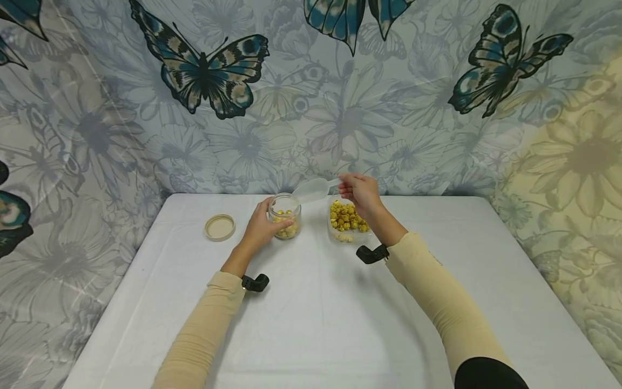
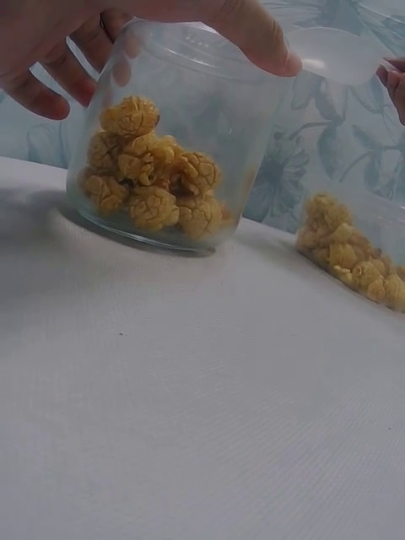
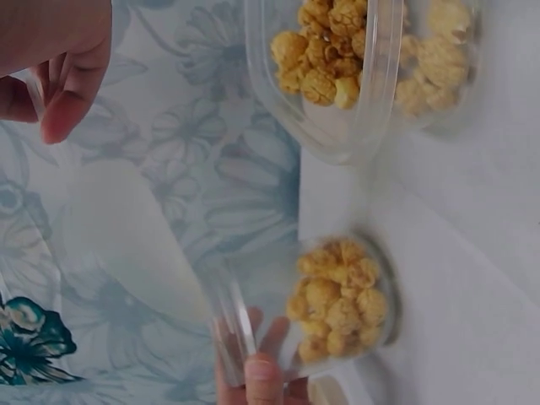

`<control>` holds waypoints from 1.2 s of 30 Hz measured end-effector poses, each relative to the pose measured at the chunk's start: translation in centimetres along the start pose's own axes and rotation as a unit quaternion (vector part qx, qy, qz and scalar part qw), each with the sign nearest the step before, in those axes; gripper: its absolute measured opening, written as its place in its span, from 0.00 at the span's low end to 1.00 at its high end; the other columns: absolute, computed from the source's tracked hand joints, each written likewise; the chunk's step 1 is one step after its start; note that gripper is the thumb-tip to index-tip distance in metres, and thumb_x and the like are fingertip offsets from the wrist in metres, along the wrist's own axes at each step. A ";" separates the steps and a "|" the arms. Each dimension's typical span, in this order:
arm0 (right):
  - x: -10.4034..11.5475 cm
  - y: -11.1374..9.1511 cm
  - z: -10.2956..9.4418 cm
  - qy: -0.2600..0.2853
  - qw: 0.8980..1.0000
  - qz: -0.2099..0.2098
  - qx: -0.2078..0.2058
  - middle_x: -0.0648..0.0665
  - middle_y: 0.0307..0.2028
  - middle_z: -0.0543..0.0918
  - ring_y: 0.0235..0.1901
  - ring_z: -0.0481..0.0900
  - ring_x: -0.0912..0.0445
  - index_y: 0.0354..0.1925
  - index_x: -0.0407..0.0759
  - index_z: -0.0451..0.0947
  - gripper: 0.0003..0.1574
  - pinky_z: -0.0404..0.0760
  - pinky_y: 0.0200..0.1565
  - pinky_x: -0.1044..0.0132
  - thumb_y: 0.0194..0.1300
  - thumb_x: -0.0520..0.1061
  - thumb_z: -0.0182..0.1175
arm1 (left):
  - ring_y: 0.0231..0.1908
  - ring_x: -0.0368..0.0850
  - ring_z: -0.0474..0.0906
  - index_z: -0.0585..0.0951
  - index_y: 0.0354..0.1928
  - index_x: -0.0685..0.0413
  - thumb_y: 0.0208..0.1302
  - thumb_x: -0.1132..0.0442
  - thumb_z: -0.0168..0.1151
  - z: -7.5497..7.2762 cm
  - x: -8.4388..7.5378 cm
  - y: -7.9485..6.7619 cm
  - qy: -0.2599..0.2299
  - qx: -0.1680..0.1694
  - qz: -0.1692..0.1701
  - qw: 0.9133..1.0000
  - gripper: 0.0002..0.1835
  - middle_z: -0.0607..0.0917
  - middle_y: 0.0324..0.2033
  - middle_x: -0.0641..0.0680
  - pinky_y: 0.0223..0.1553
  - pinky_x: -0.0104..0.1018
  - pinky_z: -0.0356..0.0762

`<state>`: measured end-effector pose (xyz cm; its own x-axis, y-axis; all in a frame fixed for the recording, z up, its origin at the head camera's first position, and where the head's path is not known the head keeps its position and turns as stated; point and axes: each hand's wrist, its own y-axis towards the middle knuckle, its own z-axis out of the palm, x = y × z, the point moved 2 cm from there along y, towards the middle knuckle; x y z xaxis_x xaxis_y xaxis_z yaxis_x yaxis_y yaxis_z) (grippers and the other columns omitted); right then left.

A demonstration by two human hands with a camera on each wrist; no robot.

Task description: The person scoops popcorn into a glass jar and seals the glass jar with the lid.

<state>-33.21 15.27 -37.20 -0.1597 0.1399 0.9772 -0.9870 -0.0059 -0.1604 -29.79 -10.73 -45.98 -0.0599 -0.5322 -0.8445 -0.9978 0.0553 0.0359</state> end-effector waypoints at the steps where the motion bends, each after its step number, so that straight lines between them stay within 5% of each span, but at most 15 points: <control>1: 0.0 0.0 0.0 0.003 1.000 0.000 0.002 0.51 0.23 0.81 0.22 0.78 0.62 0.57 0.28 0.72 0.22 0.80 0.28 0.75 0.73 0.43 0.53 | 0.70 0.59 0.60 0.57 0.74 0.52 0.51 0.38 0.71 0.0 0.0 0.0 0.001 0.000 0.001 1.000 0.54 0.64 0.69 0.61 0.70 0.58 0.59; 12: 0.3 -0.1 -0.5 0.044 0.999 -0.004 0.001 0.50 0.21 0.81 0.20 0.78 0.62 0.60 0.23 0.68 0.25 0.79 0.25 0.76 0.73 0.40 0.52 | 0.70 0.60 0.59 0.56 0.74 0.54 0.52 0.38 0.71 -0.4 -0.5 0.1 0.025 0.011 -0.001 1.000 0.54 0.64 0.69 0.63 0.69 0.59 0.60; 23: 0.8 -0.1 -1.0 0.069 0.997 -0.004 -0.023 0.50 0.20 0.80 0.19 0.77 0.62 0.44 0.37 0.75 0.07 0.78 0.23 0.76 0.72 0.40 0.54 | 0.70 0.61 0.59 0.57 0.73 0.56 0.51 0.40 0.72 -0.5 -0.8 0.1 0.031 0.013 0.001 0.999 0.54 0.64 0.69 0.63 0.69 0.60 0.60; 36: 1.7 -0.7 -2.0 0.086 0.995 -0.022 -0.036 0.51 0.19 0.80 0.18 0.76 0.62 0.43 0.35 0.75 0.08 0.78 0.23 0.76 0.71 0.40 0.55 | 0.72 0.59 0.55 0.58 0.73 0.57 0.50 0.44 0.74 -0.8 -1.9 0.1 0.038 -0.008 0.031 0.999 0.53 0.59 0.71 0.61 0.72 0.57 0.57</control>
<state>-32.76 17.47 -35.75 -0.1049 0.3056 0.9464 -0.9883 0.0735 -0.1333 -29.81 -10.42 -43.93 -0.1225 -0.5908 -0.7975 -0.9925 0.0767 0.0957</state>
